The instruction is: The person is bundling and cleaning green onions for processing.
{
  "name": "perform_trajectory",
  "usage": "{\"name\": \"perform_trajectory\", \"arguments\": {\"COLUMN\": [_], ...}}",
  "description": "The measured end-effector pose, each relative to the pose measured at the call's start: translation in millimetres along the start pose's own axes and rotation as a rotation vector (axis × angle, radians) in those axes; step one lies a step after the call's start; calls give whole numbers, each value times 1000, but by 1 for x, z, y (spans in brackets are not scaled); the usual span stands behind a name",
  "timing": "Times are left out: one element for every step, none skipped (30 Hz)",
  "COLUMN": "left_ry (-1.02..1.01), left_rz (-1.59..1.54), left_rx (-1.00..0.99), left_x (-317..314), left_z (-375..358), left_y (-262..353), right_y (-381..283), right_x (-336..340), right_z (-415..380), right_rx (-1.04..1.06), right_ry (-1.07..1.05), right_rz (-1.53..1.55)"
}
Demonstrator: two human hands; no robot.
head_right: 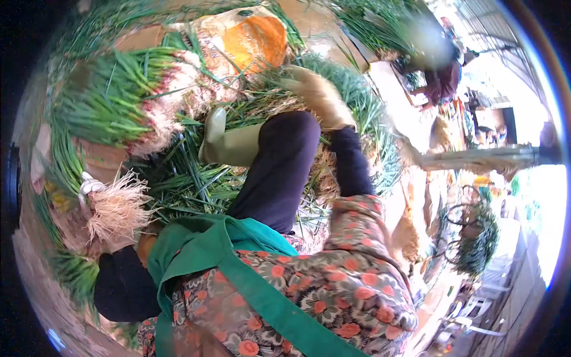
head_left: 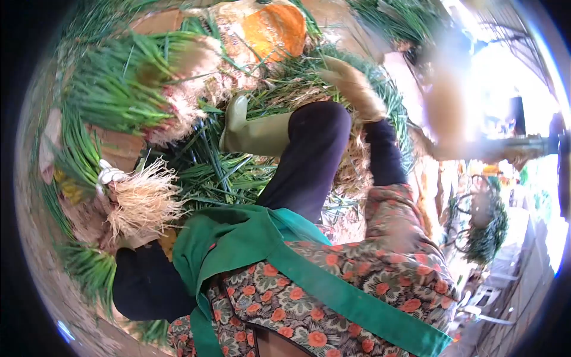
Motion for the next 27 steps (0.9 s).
{"name": "perform_trajectory", "arguments": {"left_ry": [4,25,5,-20,19,244,274,312,344,370,352,281,254,229,185,125,42,-52,-164,-282,-392,-495,-587,-653,-696,-730,-741], "left_rz": [39,90,220,350,433,757,748,739,722,702,711,574,560,548,525,499,452,411,350,284,221,173,124,91,70,57,53], "left_rx": [-4,-6,33,70,46,-22,-69,-118,-76,-31,5,81,89,74,41,-1,-46,-92,-110,-109,-97,-72,-32,6,32,47,41], "left_x": [-4,-6,-4,-2,7,12,11,15,19,25,34,44,42,37,26,9,-15,-41,-68,-93,-115,-134,-149,-159,-165,-169,-170], "left_z": [3,3,6,8,15,10,10,10,6,3,5,10,10,10,9,5,-4,-16,-27,-37,-47,-59,-68,-76,-83,-90,-97], "left_y": [-10,-22,-30,-38,-36,-30,-26,-21,-17,-10,2,10,22,29,37,47,55,63,65,64,63,61,56,51,45,42,42], "right_y": [-33,-62,-90,-121,-114,-141,-165,-159,-152,-143,-131,-118,-109,-100,-114,-127,-130,-130,-118,-101,-82,-52,-50,-57,-75,-96,-121], "right_x": [-57,-112,-175,-231,-301,-329,-355,-378,-401,-411,-421,-429,-420,-407,-378,-351,-330,-304,-277,-266,-260,-278,-286,-297,-304,-315,-331], "right_z": [13,24,31,37,40,29,14,6,-2,0,0,-2,-16,-32,-38,-44,-51,-51,-47,-36,-34,-30,-28,-31,-33,-28,-17], "right_rx": [3,8,28,271,327,614,898,906,914,706,465,224,55,-106,5,121,174,156,26,57,-315,-318,-14,291,436,483,518], "right_ry": [-50,-116,-194,-240,-450,-442,-372,-309,-246,-383,-480,-509,-551,-595,-555,-532,-593,-626,-602,-585,-692,-800,-849,-830,-812,-781,-747], "right_rz": [144,245,337,414,715,511,324,374,422,635,893,1126,966,804,800,812,970,1113,1114,1165,719,579,138,-297,-387,-190,5]}}
Point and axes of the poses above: each hand's wrist, its own z-axis towards the middle knuckle, its own x-axis out of the back of the hand, y = z × x, the point moved 9 cm from there along z, towards the middle knuckle, and after that the axes turned 13 degrees about z, right-handed, at the moved point
